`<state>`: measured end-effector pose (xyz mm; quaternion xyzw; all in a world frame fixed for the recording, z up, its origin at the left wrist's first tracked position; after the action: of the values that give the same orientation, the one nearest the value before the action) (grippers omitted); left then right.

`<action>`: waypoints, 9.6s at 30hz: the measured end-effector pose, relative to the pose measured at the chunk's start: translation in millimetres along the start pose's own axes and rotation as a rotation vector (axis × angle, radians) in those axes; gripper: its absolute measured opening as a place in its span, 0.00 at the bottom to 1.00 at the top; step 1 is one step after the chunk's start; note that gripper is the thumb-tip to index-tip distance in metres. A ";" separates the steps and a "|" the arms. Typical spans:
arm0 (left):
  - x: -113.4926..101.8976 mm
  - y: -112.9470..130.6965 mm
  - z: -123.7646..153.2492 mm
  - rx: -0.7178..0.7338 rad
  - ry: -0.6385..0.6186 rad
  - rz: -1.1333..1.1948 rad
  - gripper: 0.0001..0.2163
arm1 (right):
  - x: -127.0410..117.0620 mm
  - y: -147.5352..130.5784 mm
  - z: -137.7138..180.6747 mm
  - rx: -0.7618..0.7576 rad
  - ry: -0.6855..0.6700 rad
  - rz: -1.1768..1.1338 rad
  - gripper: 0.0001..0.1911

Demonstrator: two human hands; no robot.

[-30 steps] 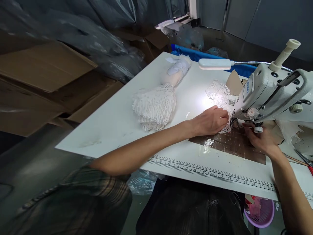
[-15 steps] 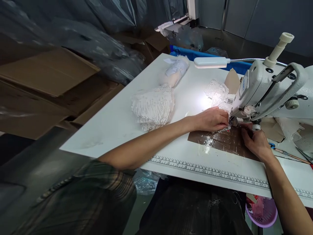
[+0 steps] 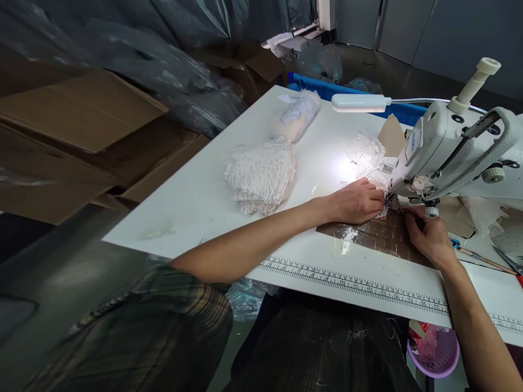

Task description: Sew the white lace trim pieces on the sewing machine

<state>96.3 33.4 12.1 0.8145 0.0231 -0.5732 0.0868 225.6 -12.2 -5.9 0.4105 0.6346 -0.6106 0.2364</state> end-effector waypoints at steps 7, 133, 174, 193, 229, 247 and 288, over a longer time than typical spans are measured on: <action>-1.0 9.9 3.6 0.113 -0.043 0.013 0.15 | -2.3 0.2 -1.2 0.008 0.003 0.016 0.18; -1.0 -26.1 -1.0 -0.287 0.050 0.335 0.08 | 16.0 -50.9 7.9 -0.387 0.065 0.181 0.19; 5.1 -0.4 -2.4 -0.055 -0.045 0.087 0.15 | 18.9 -46.5 8.6 -0.387 0.029 0.131 0.18; -6.6 10.7 8.5 0.099 0.098 -0.031 0.13 | 8.0 -16.6 5.6 -0.161 0.096 -0.094 0.17; 1.1 5.8 10.1 0.022 -0.088 -0.107 0.15 | 27.4 -58.1 24.3 -0.389 0.019 0.581 0.21; 2.6 -0.2 11.9 -0.030 -0.080 -0.121 0.18 | -3.4 -2.1 3.6 -0.078 0.074 0.055 0.31; -35.5 20.4 89.7 -0.202 0.219 -0.022 0.12 | -42.9 -22.5 58.9 -0.468 0.194 0.380 0.18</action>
<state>3.6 0.5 18.4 0.8589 0.0988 -0.4766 0.1592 219.2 -77.4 33.2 0.5125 0.6895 -0.3510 0.3725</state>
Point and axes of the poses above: each hand's wrist, its own z-axis away from the middle knuckle, its own x-axis out of the palm, y = z × x, the point moved 10 cm from there along -z, towards the middle knuckle, and after that the axes turned 2 degrees about z, right-handed, at the moved point
